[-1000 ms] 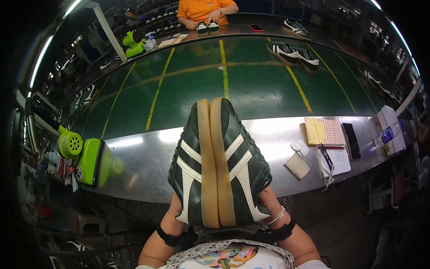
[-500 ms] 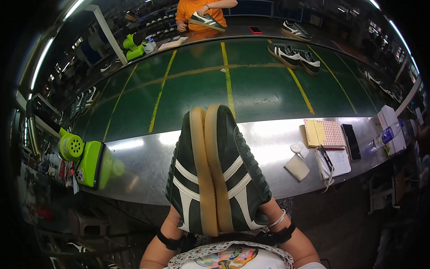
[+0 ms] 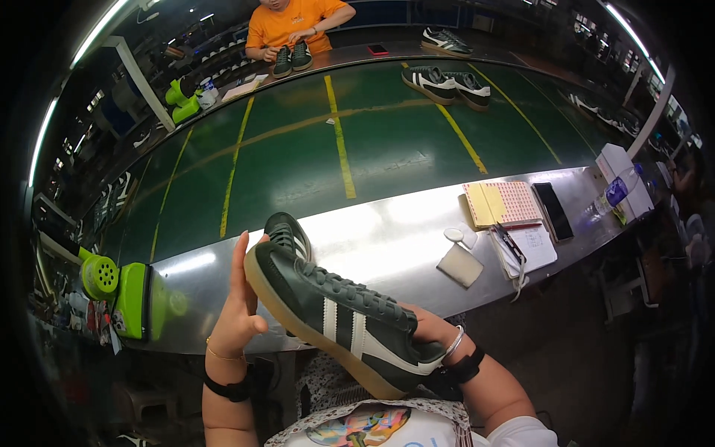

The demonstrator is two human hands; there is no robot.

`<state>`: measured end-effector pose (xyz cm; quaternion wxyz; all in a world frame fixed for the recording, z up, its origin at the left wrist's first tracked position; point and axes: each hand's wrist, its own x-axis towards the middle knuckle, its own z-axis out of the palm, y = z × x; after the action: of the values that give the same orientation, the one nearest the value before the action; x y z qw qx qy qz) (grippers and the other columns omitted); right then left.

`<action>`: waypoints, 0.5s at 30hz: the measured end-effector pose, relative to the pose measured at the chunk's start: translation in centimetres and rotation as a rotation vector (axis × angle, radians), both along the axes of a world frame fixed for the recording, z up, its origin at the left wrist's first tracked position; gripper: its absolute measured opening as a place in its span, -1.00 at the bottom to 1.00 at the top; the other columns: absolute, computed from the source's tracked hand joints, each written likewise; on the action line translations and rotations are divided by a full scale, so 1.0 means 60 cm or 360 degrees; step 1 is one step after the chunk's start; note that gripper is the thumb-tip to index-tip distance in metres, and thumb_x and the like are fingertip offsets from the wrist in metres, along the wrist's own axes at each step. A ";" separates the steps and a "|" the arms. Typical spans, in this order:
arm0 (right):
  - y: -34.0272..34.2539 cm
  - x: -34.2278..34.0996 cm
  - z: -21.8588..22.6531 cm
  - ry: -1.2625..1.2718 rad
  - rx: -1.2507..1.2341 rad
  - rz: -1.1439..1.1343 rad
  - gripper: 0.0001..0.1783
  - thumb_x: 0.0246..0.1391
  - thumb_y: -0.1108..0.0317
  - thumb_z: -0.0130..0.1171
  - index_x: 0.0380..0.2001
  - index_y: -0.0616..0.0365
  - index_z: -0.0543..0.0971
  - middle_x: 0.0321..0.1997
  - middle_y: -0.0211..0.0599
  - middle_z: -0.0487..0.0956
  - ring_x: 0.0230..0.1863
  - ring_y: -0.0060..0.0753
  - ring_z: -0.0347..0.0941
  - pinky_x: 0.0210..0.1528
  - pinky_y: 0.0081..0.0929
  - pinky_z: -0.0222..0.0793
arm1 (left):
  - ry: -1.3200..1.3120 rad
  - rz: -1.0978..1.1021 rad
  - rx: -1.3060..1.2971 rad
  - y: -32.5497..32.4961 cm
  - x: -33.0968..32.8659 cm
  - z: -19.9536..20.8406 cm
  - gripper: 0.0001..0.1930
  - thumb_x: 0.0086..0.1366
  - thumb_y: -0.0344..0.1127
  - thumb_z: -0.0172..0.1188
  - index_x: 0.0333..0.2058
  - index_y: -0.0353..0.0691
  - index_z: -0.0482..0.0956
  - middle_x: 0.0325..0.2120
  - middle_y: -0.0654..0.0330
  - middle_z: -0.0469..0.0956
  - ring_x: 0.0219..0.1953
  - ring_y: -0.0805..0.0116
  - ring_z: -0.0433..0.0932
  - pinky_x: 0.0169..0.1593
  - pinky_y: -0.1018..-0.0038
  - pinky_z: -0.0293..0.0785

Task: Inspecting pairs of green shoes for quality control, checking soles, heels, and cleaning marks.

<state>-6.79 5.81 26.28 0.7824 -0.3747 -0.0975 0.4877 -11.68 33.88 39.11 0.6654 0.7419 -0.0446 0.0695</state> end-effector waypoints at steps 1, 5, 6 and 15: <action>0.000 0.012 0.024 -0.0522 -0.0147 0.0102 -0.50 0.13 0.39 0.07 0.14 0.27 0.32 0.08 -0.30 0.44 0.07 -0.53 0.32 0.16 -0.54 0.18 | 0.0060 -0.0078 -0.0055 -0.004 0.006 0.005 0.26 -0.33 0.16 0.51 0.29 -0.10 -0.10 0.13 0.03 0.23 0.18 0.14 0.23 0.24 0.27 0.10; -0.042 0.102 0.088 -0.1059 -0.0702 -0.0128 -0.58 0.12 0.36 0.08 0.06 0.25 0.41 -0.02 -0.29 0.51 -0.02 -0.51 0.40 0.03 -0.50 0.31 | 0.0121 -0.0035 0.0328 -0.014 0.026 0.002 0.07 -0.28 -0.12 0.56 0.18 -0.11 0.06 -0.05 0.12 0.35 0.01 0.24 0.38 0.12 0.34 0.28; -0.058 0.125 0.093 -0.1100 -0.0989 -0.0350 -0.64 0.09 0.40 0.09 -0.02 0.26 0.47 -0.08 -0.28 0.55 -0.08 -0.47 0.46 -0.03 -0.47 0.36 | 0.0125 -0.0037 0.0327 -0.019 0.029 -0.002 0.07 -0.28 -0.12 0.56 0.18 -0.11 0.06 -0.05 0.12 0.35 0.01 0.24 0.38 0.12 0.34 0.28; -0.091 0.215 0.016 -0.2255 -0.2325 -0.0725 -0.83 -0.15 0.30 0.21 -0.46 0.15 0.61 -0.38 -0.19 0.51 -0.31 -0.11 0.46 -0.23 -0.29 0.39 | 0.0121 0.0022 0.0106 -0.035 0.056 -0.027 -0.02 -0.21 -0.19 0.52 0.16 -0.15 0.07 -0.13 0.11 0.37 -0.06 0.25 0.41 0.06 0.37 0.34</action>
<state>6.11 0.35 27.21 0.2024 -0.9668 -0.1425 -0.0628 -8.29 31.76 37.50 0.6412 0.7660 -0.0164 0.0444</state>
